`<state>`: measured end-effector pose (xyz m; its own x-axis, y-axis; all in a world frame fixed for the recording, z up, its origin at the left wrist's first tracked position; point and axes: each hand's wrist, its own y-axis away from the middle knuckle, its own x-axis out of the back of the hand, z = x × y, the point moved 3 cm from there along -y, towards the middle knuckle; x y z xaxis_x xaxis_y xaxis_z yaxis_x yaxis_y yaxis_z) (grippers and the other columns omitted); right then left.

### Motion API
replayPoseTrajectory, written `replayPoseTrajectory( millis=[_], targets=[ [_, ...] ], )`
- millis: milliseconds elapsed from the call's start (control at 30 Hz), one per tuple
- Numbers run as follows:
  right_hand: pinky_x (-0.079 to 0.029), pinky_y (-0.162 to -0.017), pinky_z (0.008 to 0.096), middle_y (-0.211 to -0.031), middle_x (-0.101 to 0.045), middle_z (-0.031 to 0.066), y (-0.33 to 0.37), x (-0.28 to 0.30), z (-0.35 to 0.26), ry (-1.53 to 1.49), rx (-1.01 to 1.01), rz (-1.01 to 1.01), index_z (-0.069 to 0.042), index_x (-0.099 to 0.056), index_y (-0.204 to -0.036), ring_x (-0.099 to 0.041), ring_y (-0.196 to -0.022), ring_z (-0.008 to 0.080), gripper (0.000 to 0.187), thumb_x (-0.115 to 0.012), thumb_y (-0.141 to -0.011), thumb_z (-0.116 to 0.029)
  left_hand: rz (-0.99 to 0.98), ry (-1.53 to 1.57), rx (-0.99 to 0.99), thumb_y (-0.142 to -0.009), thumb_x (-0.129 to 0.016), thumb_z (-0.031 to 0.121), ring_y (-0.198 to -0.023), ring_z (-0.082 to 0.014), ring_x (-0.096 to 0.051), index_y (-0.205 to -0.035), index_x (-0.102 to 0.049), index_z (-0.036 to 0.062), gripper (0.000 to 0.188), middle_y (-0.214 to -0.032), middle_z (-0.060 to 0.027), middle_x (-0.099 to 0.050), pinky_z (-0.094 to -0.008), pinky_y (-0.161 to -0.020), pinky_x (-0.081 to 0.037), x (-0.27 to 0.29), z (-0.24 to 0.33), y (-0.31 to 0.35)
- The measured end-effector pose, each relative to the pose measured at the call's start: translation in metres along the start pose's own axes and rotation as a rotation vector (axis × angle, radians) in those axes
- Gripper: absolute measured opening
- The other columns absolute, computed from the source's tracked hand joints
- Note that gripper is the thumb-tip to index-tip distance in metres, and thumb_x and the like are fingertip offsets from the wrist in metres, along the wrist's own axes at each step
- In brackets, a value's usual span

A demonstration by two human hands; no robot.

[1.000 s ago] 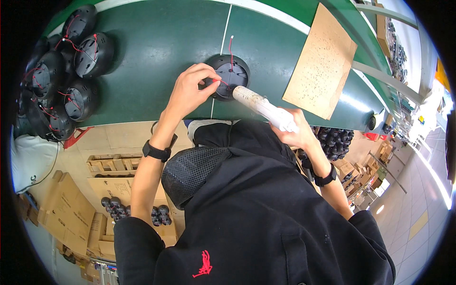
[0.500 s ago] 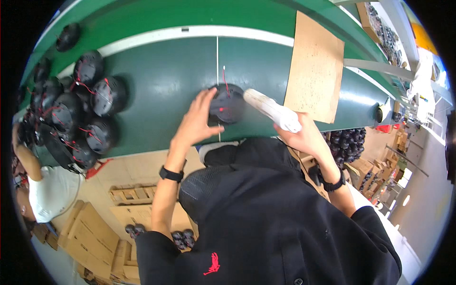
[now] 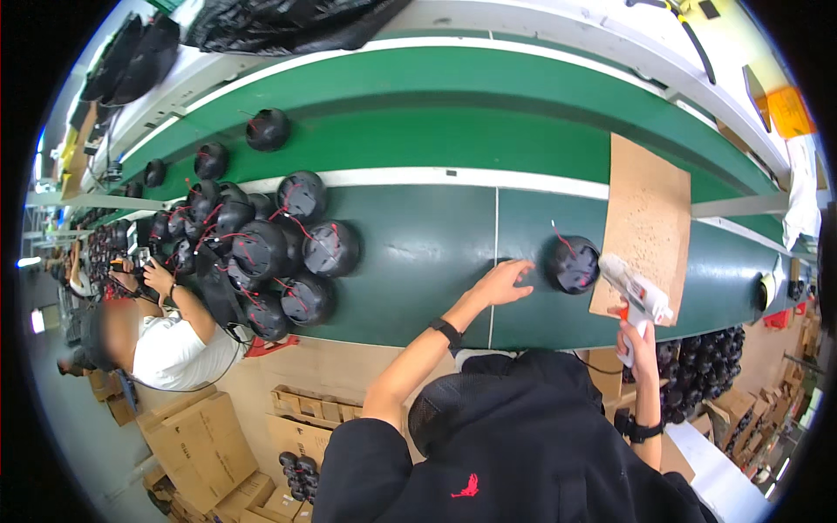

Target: Applying hot glue and connecting wires to assemble plastic housing components on a factory conveyor line.

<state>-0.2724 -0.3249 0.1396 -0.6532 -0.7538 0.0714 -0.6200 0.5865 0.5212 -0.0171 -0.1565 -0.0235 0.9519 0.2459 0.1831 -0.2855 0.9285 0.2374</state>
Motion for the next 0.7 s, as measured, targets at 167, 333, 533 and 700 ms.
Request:
replayPoseTrajectory(
  millis=[167,333,533,700],
  targets=[
    [-0.035,-0.040,0.0237,-0.115,-0.067,0.0163,0.009,0.018,0.023,-0.025,0.021,0.099,0.000,-0.048,-0.135,-0.042,-0.043,0.0079,0.045,-0.059,-0.093,-0.012,0.396,-0.184,0.180,-0.080,-0.073,0.018,-0.086,-0.0255,-0.072,-0.107,-0.070,0.0045,0.031,-0.102,-0.0140,-0.073,-0.0366,-0.079,-0.057,0.108,-0.035,0.016],
    [-0.036,-0.040,0.0252,-0.117,-0.067,0.0206,0.013,0.028,0.024,-0.148,-0.050,0.148,0.003,-0.050,-0.130,-0.042,-0.041,0.0093,0.043,-0.061,-0.090,-0.012,1.008,-0.466,0.225,-0.077,-0.070,0.018,-0.087,-0.0360,-0.070,-0.084,-0.074,0.0061,0.015,-0.089,-0.0178,-0.073,-0.0425,-0.082,-0.055,0.299,-0.031,0.011],
    [-0.037,-0.040,0.0256,-0.118,-0.068,0.0180,0.038,0.039,0.015,-0.214,-0.110,0.322,0.001,-0.051,-0.133,-0.043,-0.041,0.0090,0.046,-0.061,-0.091,-0.015,1.209,-0.755,0.550,-0.070,-0.068,0.035,-0.109,-0.0448,-0.063,-0.109,-0.075,0.0112,0.046,-0.121,-0.0294,-0.061,-0.0458,-0.096,-0.052,0.454,-0.032,-0.022],
    [-0.039,-0.041,0.0248,-0.117,-0.068,0.0154,0.041,0.043,0.013,-0.254,-0.163,0.433,0.001,-0.052,-0.132,-0.044,-0.043,0.0085,0.045,-0.062,-0.092,-0.018,0.896,-1.061,0.762,-0.073,-0.071,0.051,-0.125,-0.0446,-0.049,-0.134,-0.060,0.0111,0.073,-0.133,-0.0199,-0.058,-0.0527,-0.102,-0.045,0.524,-0.119,-0.010]
  ],
)
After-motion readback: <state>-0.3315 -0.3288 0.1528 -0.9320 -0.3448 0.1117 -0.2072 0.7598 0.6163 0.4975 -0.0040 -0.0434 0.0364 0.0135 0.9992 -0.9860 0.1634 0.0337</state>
